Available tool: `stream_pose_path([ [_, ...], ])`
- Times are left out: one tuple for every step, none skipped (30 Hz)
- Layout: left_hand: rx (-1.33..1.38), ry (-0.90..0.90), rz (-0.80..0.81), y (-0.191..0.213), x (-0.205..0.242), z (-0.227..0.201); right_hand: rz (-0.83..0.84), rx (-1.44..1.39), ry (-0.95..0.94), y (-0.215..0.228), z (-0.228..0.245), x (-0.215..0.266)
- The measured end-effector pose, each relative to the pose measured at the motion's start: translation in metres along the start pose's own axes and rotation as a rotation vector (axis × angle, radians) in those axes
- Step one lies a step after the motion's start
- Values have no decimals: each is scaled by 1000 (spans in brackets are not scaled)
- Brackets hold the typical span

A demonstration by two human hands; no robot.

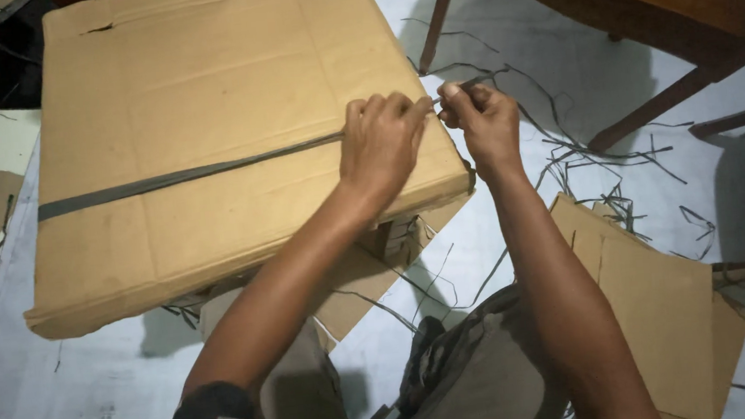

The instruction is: Packaging and strapping a wooden stool using cardboard sheets and plastic straps.

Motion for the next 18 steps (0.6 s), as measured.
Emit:
stream_pose_path([
  [68, 32, -7, -5, -8, 6, 5, -8, -14, 0, 0, 1],
  [136, 61, -13, -10, -16, 13, 7, -17, -28, -1, 0, 3],
  [138, 58, -15, -9, -21, 14, 5, -16, -26, 1, 0, 2],
  [204, 134, 65, -17, -26, 22, -2, -82, -49, 3, -2, 1],
  [270, 211, 145, -25, -30, 29, -10, -149, -73, 4, -5, 0],
  [272, 209, 146, -16, -31, 26, -12, -148, -73, 10, -9, 0],
  [313, 231, 174, -11, -31, 25, -8, -187, -121, 13, -17, 0],
  [354, 254, 204, -5, -30, 24, -4, -226, -172, 17, -26, 1],
  [357, 254, 207, -3, -31, 23, -6, -224, -174, 17, -22, 2],
  [373, 267, 224, -2, -31, 23, 12, -203, -164, 16, -16, 3],
  [390, 281, 241, -1, -32, 23, 30, -181, -155, 16, -10, 4],
  [391, 280, 242, -1, -33, 23, 28, -180, -156, 16, -1, 6],
  [386, 289, 255, -2, -32, 23, 79, -27, -32, 15, 19, 6],
  [380, 300, 264, -3, -32, 25, 133, 126, 92, 10, 39, 6],
  [380, 302, 262, -4, -33, 25, 135, 127, 93, 9, 39, 5],
  [383, 296, 267, -5, -32, 25, 154, 254, 278, 6, 55, 5],
  [386, 290, 272, -7, -32, 24, 173, 380, 464, 1, 70, 8],
  [387, 289, 274, -2, -31, 22, 172, 381, 462, -1, 71, 8],
])
Point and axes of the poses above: each hand's wrist, its own x-axis away from the middle knuckle, its own y-axis out of the back of the hand, z = x × y, the point moved 10 cm from there along -x, towards the middle knuckle, and after that the axes turned 8 degrees about y, right-handed, at the moved point
